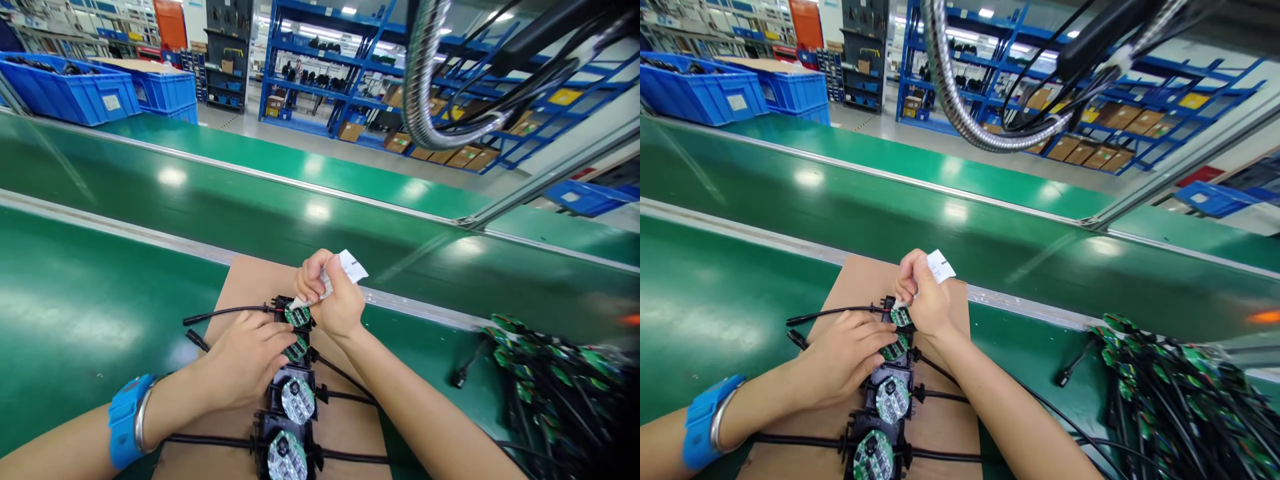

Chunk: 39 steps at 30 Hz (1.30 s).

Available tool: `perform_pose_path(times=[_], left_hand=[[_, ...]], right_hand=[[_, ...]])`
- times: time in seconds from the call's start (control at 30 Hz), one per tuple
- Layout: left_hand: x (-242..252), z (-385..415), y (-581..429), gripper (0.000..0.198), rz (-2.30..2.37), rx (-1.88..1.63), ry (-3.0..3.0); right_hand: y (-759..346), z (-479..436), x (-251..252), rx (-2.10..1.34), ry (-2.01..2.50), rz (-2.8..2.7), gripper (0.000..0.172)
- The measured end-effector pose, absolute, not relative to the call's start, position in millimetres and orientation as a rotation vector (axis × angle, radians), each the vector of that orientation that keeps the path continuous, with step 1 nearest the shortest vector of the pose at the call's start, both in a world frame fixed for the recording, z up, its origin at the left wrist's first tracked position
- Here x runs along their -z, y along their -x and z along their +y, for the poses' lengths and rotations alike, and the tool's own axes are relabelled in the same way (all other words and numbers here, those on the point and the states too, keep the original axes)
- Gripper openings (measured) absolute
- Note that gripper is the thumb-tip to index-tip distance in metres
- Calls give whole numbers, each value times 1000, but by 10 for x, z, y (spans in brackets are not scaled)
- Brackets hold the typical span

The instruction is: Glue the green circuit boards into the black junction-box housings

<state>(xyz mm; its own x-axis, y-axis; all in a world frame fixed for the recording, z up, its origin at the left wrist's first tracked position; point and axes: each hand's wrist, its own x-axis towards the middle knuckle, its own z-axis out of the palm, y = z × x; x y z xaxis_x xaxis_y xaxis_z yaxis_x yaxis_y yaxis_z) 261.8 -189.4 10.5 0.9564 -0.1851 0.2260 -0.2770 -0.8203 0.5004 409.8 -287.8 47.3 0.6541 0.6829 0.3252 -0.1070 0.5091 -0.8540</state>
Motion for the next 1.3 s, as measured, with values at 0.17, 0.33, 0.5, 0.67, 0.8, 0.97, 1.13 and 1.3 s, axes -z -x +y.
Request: perform_pose_path(times=[0.17,0.33,0.5,0.67,0.8,0.97,1.13,1.3], left_hand=[[-106,-1924,-2628,32,-351,-244,-2639],[-123,-1922,-2618,32,-358,-264,-2670],[-117,-1928,-2616,33,-366,-264,-2673],[-114,-1926,-2614,33,-366,-247,-2686],[-116,-1928,-2614,32,-358,-245,-2692],[-101,-1923,-2613,33,-367,-221,-2674],[-97,-1917,-2617,33,-374,-229,-2675],[-116,-1920,-2618,32,-357,-208,-2656]], right_hand=[[-4076,-2839,-414,-566,978,-712,44],[-4078,-2804,-396,-562,980,-718,44],[-4075,-2820,-393,-552,988,-724,42],[-4041,-2904,-399,-558,983,-703,41],[-4002,-2960,-403,-561,997,-705,43],[-3976,-3020,-398,-566,1016,-704,43],[-3988,-3083,-392,-548,1052,-689,43],[-4063,-3097,-392,-489,1064,-676,44]])
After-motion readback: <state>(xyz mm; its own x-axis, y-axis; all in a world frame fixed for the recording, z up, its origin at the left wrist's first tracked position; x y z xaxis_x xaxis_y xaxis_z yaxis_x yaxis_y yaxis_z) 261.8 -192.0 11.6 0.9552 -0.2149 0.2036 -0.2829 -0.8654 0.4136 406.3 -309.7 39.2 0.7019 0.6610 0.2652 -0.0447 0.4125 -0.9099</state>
